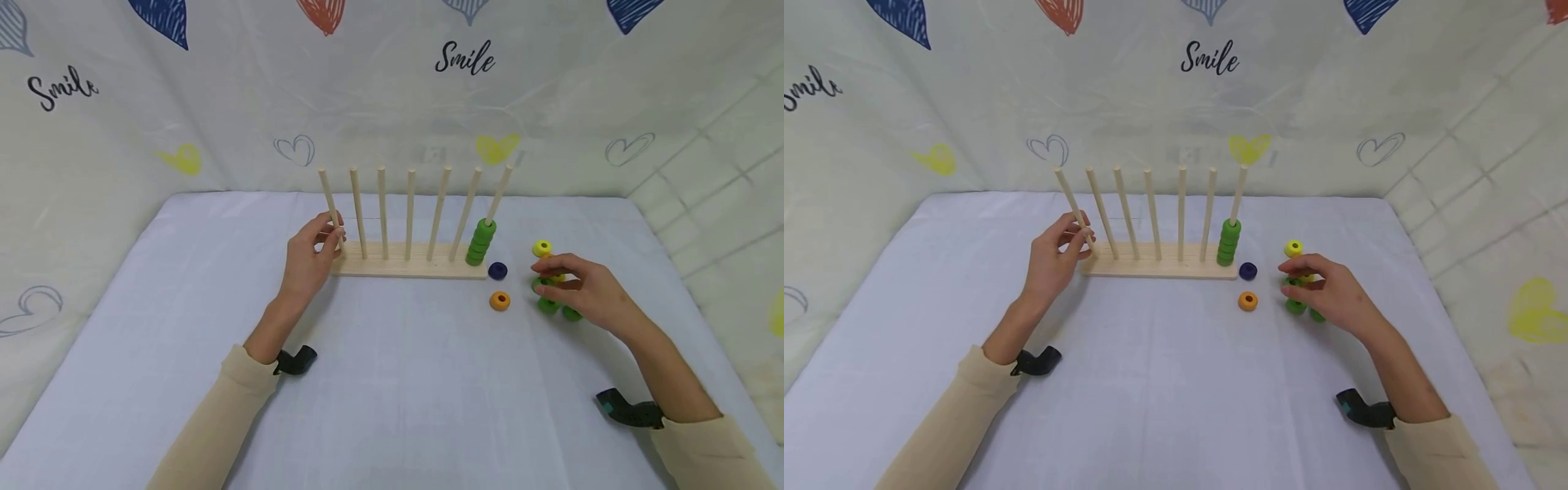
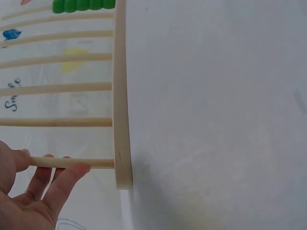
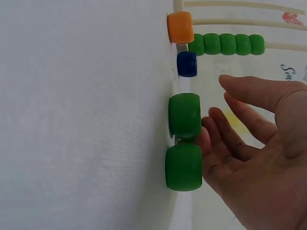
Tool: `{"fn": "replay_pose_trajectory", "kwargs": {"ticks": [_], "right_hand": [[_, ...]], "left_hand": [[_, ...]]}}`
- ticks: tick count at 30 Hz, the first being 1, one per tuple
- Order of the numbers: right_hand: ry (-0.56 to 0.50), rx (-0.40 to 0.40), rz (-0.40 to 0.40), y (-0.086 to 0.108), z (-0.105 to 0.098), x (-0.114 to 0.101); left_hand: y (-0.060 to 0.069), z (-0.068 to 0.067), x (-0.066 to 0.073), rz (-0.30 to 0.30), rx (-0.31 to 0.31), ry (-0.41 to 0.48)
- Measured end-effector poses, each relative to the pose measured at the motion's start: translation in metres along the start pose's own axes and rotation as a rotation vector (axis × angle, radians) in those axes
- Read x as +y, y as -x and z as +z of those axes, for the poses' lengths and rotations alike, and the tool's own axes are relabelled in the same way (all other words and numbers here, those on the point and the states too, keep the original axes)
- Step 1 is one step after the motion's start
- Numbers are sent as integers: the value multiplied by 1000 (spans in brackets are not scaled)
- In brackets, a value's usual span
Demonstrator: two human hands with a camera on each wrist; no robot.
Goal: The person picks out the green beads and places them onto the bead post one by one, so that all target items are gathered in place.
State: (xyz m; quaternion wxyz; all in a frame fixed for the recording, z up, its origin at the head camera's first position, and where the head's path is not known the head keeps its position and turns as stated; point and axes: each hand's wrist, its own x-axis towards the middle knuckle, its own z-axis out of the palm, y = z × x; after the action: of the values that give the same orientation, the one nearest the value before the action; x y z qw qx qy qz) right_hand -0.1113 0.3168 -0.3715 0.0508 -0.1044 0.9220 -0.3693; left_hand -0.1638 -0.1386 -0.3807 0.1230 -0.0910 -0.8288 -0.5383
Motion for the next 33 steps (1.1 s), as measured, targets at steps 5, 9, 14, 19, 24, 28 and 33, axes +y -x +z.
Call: {"fn": "replay_pose_trajectory", "kwargs": {"ticks": [5, 9, 14, 19, 24, 28, 33], "right_hand": [[2, 4, -11, 1, 0, 1], [-3, 6, -20, 2, 1, 0], [-25, 9, -40, 3, 3, 0], [-13, -14, -54, 1, 6, 1], [35, -29, -60, -2, 6, 0], [51, -56, -36, -4, 7, -2], [60, -84, -14, -5, 9, -3]], "left_hand": [[0, 1, 1, -5, -1, 3], [-1, 1, 1, -1, -5, 8], [-1, 1, 1, 0, -4, 3], [-1, 0, 1, -3, -8, 5], [-2, 0, 2, -7, -12, 21], [-1, 0, 1, -7, -8, 15], [-1, 0, 1, -9, -7, -7]]}}
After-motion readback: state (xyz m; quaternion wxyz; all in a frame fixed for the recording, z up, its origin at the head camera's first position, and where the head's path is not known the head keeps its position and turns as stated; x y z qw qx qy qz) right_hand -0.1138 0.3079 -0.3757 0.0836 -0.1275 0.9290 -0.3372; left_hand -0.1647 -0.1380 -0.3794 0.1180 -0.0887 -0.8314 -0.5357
